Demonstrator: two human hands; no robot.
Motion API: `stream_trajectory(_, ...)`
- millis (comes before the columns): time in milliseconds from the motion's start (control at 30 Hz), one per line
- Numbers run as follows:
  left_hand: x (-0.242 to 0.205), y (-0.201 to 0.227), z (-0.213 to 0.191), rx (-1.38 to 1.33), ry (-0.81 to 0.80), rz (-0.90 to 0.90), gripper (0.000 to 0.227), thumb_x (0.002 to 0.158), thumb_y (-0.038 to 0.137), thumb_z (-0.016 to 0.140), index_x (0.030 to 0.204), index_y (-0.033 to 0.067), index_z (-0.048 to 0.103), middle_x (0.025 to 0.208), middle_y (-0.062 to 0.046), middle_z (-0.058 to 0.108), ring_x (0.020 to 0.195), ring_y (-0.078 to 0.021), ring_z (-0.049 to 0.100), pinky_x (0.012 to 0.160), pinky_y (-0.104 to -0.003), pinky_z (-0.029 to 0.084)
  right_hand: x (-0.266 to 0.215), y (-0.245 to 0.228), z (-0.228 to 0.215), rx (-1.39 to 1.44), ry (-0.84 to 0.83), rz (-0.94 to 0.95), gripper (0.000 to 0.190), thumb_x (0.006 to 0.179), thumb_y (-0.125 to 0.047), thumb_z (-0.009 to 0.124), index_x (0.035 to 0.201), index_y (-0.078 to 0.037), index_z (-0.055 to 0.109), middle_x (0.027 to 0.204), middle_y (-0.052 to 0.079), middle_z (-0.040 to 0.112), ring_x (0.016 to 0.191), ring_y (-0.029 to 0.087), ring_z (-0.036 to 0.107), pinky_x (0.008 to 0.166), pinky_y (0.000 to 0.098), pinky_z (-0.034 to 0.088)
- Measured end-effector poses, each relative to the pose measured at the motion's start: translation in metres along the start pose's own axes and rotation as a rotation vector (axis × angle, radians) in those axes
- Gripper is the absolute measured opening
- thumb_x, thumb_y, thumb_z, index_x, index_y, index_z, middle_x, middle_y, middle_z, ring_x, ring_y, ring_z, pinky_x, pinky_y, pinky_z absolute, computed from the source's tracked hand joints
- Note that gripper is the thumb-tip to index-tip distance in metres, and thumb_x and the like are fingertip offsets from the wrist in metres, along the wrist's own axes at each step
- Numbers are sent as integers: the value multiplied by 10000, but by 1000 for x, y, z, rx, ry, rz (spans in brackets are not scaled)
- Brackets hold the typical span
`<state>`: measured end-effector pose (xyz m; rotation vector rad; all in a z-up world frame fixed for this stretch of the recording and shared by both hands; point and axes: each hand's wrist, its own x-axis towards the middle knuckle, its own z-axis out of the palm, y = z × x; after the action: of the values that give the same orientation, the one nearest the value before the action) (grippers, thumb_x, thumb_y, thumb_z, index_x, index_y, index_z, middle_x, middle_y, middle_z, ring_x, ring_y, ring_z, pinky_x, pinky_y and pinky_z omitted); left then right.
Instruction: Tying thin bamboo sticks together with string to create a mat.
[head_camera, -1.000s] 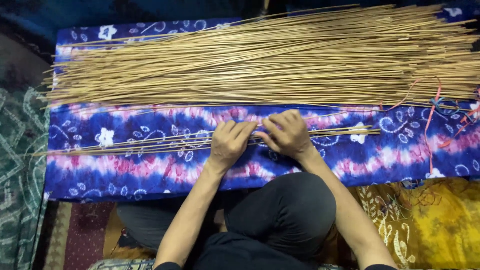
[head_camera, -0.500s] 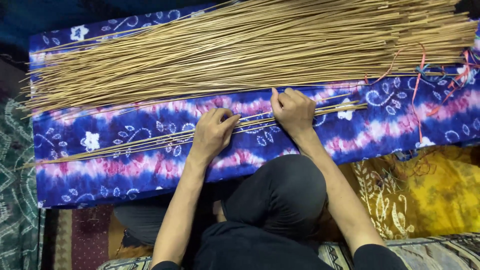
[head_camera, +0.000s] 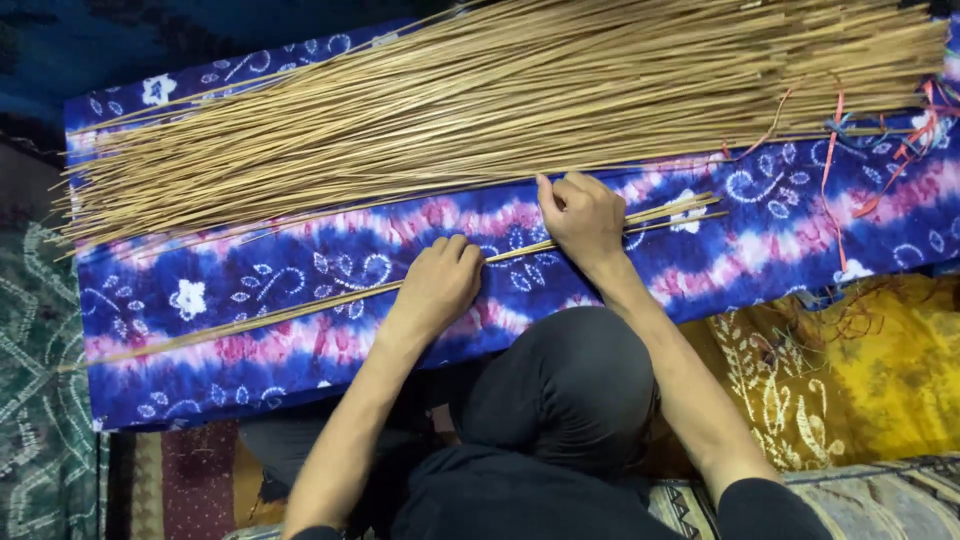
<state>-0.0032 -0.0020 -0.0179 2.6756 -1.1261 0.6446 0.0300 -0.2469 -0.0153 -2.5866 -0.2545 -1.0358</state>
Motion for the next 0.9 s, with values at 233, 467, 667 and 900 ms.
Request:
stream_trajectory(233,5,-9,24,93,-185,22,229,693,181,672,897,96,614,806,-79,618,699,-287,695,503,-365,563,-2,-7,-39,180,-127,-99,317,997,-249,764,729,-108,671,657,89,594,696,305,682,608,379,531)
stream_trajectory(467,16,-30,-23,-353,-401,-123,247,803,118,641,1012,-7,596,925,-225,658,737,-486,716,596,-560,583,-11,-1,-64,232,-357,-169,224,842,-308,847,983,-161,755,818,35,709,829,254,714,777,382,523)
stream_trajectory(667,21,-32,-75,-562,-395,-198,168,938,122,606,1058,12,565,969,-226,624,883,-513,688,697,-585,572,-14,2,-52,234,-389,-232,97,967,-266,743,1017,-184,755,859,8,661,777,248,690,711,374,545)
stream_trajectory(900,18,-22,-62,-472,-231,-142,176,1047,230,557,1153,135,661,977,-126,744,888,-370,743,693,-505,601,2,-8,-49,209,-279,-380,128,1009,-289,698,1089,-199,738,994,15,630,800,237,651,713,382,512)
